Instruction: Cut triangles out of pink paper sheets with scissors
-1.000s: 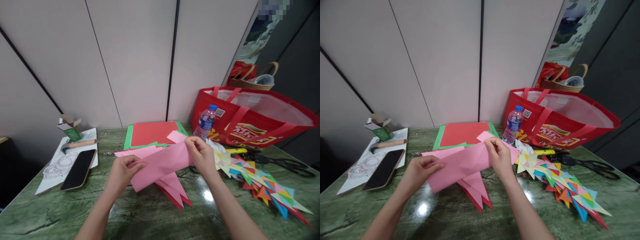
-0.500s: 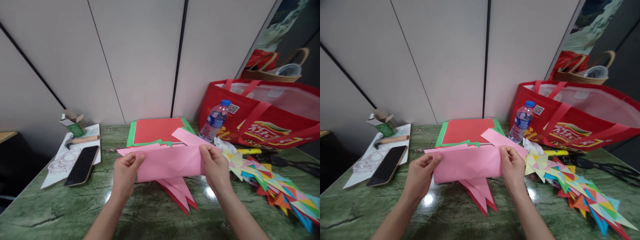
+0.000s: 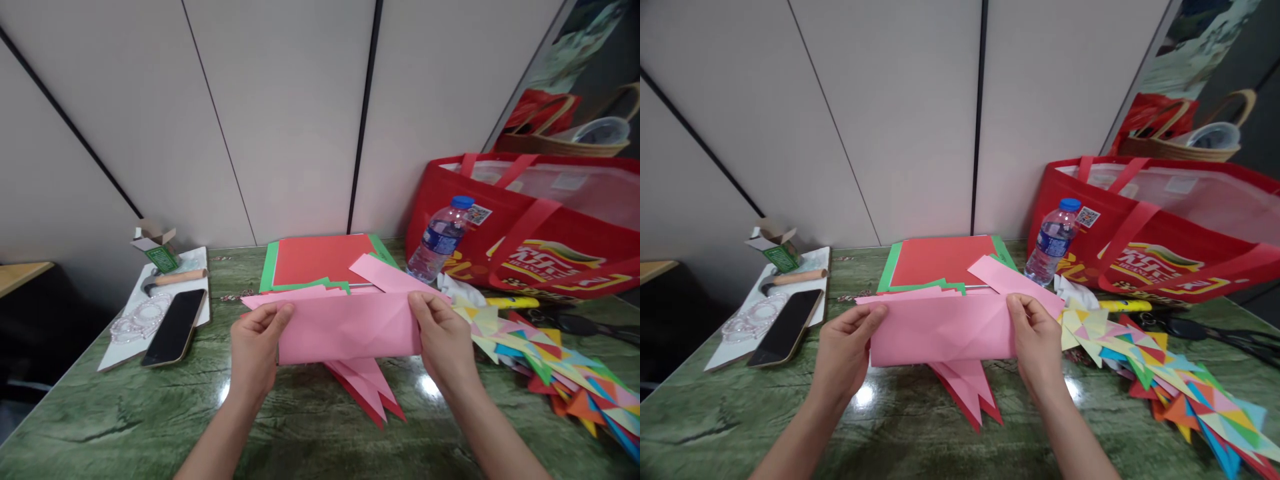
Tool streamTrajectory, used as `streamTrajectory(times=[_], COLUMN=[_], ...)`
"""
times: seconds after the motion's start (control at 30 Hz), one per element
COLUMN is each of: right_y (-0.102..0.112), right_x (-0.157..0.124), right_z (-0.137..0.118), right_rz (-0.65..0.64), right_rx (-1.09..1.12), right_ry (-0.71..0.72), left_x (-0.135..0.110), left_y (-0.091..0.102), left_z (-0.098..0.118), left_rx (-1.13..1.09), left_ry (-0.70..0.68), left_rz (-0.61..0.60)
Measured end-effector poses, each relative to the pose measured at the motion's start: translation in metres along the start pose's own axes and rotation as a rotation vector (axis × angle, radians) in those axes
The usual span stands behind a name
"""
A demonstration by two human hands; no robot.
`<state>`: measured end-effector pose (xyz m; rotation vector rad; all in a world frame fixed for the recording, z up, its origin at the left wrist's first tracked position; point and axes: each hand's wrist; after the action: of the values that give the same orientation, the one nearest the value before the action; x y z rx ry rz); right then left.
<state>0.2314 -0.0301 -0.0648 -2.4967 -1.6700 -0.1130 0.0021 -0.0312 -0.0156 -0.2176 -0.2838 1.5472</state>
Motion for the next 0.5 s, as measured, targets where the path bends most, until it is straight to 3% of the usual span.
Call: streamTrajectory(times=[0.5], right_y=[-0.0027], right_x=[-0.002], right_z=[0.0012], right_rz=[-0.018], right_rx=[0.044], right_ry=[-0.024], left_x=[-0.0029], left_y=[-0.0017], left_z=[0.0018], left_rx=[-0.04], left_ry=[-0.002], left_rz=[0.05])
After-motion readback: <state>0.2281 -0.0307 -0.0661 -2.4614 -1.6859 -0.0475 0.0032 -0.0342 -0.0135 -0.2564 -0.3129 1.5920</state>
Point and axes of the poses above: each hand's wrist, its own x-axis towards the middle knuckle, its own y-axis out of the back of the hand, z = x × y, and after that the axes turned 13 degrees about -z, right-handed
